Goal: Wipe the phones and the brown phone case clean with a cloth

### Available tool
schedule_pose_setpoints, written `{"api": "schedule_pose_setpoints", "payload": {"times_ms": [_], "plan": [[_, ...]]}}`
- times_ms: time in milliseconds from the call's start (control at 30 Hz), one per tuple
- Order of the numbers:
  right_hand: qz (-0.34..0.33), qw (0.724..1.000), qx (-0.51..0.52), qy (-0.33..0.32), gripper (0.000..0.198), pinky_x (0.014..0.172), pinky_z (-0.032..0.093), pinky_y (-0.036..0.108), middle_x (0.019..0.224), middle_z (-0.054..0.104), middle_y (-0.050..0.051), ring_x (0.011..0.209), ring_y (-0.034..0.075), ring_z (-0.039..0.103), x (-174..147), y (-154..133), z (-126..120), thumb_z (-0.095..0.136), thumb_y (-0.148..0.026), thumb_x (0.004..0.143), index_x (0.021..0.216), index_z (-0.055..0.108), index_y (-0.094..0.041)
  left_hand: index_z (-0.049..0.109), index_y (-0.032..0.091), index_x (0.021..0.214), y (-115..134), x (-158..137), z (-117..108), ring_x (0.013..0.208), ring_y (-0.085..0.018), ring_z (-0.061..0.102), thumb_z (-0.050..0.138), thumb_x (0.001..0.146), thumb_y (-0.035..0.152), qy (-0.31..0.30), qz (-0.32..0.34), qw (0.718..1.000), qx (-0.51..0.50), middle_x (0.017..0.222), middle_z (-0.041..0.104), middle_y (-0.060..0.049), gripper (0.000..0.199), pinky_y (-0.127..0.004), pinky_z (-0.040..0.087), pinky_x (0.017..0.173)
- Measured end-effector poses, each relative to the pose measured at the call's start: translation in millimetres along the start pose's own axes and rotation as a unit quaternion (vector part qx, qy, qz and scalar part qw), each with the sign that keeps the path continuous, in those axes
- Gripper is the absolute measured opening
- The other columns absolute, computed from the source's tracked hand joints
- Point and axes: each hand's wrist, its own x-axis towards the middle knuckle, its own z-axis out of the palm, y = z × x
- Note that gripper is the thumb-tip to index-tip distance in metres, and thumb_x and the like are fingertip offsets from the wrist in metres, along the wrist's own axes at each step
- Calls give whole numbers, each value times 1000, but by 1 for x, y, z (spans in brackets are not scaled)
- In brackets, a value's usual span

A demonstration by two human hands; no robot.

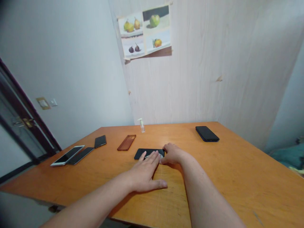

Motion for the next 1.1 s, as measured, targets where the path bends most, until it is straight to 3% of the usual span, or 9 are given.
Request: {"api": "schedule_pose_setpoints", "payload": {"times_ms": [100, 200, 400, 500, 833, 1100], "plan": [[-24, 1000, -3, -1, 44, 66, 40, 27, 93, 67, 7, 87, 23, 60, -1, 1, 0, 77, -47, 60, 92, 68, -17, 16, 16, 155, 1, 5, 5, 149, -34, 12, 38, 77, 84, 12, 16, 1000, 2, 161, 17, -17, 106, -57, 2, 119], [-30, 1000, 10, 0, 46, 66, 41, 27, 96, 67, 8, 87, 24, 60, -4, 1, -2, 77, -49, 61, 93, 68, -17, 15, 19, 156, -9, -9, 0, 149, -35, 12, 38, 79, 82, 3, 9, 1000, 5, 161, 15, -15, 102, -59, 2, 118], [-25, 999, 37, 4, 49, 68, 44, 30, 100, 67, 10, 89, 25, 60, -6, 0, -4, 79, -47, 58, 96, 69, -18, 16, 21, 155, -47, -56, -16, 149, -33, 11, 38, 83, 78, -10, -58, 998, 14, 161, 15, -14, 95, -58, 5, 118], [-27, 999, 43, 7, 47, 68, 45, 32, 98, 66, 10, 87, 25, 61, -6, 0, -3, 79, -47, 58, 94, 70, -18, 18, 21, 155, -64, -65, -17, 149, -32, 13, 37, 86, 75, -8, -89, 996, 11, 161, 16, -14, 90, -57, 7, 118], [-4, 999, 44, 10, 47, 66, 43, 30, 99, 64, 8, 83, 22, 59, -6, -2, -3, 80, -44, 56, 93, 67, -18, 36, 17, 148, -68, -32, -5, 147, -33, 21, 36, 88, 72, 49, -145, 988, -7, 157, 30, -18, 82, -57, 17, 117], [-3, 999, 38, 20, 48, 68, 41, 29, 101, 62, 8, 90, 23, 57, -9, -10, -4, 79, -45, 58, 96, 66, -20, 62, 19, 124, -84, -22, 1, 124, -26, 56, 33, 99, 46, 145, -115, 983, -13, 133, 62, -13, 47, -43, 39, 107]]}}
